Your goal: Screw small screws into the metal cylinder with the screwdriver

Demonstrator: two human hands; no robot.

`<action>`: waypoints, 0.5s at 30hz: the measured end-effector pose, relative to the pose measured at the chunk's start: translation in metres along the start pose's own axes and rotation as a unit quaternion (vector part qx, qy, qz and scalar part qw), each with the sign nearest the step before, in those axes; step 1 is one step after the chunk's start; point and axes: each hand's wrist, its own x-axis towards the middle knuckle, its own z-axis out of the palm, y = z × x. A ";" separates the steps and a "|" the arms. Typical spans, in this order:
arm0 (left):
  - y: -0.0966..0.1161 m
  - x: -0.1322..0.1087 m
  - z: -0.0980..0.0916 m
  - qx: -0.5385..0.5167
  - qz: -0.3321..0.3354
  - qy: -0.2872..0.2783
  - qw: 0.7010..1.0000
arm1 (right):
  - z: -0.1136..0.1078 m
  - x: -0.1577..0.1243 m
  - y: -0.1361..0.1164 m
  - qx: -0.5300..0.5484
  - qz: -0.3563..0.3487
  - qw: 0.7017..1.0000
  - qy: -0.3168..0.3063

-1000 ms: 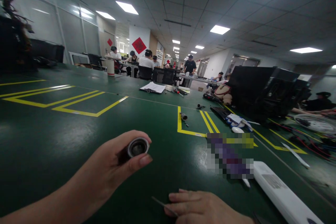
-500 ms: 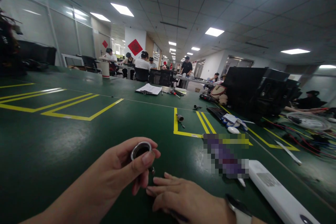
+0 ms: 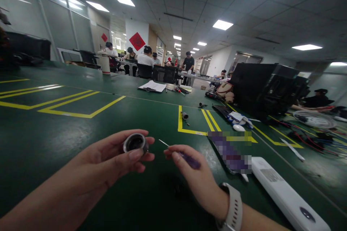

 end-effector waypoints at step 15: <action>-0.022 0.003 0.009 0.091 -0.069 -0.105 0.988 | -0.022 -0.010 0.015 0.146 0.112 0.979 0.093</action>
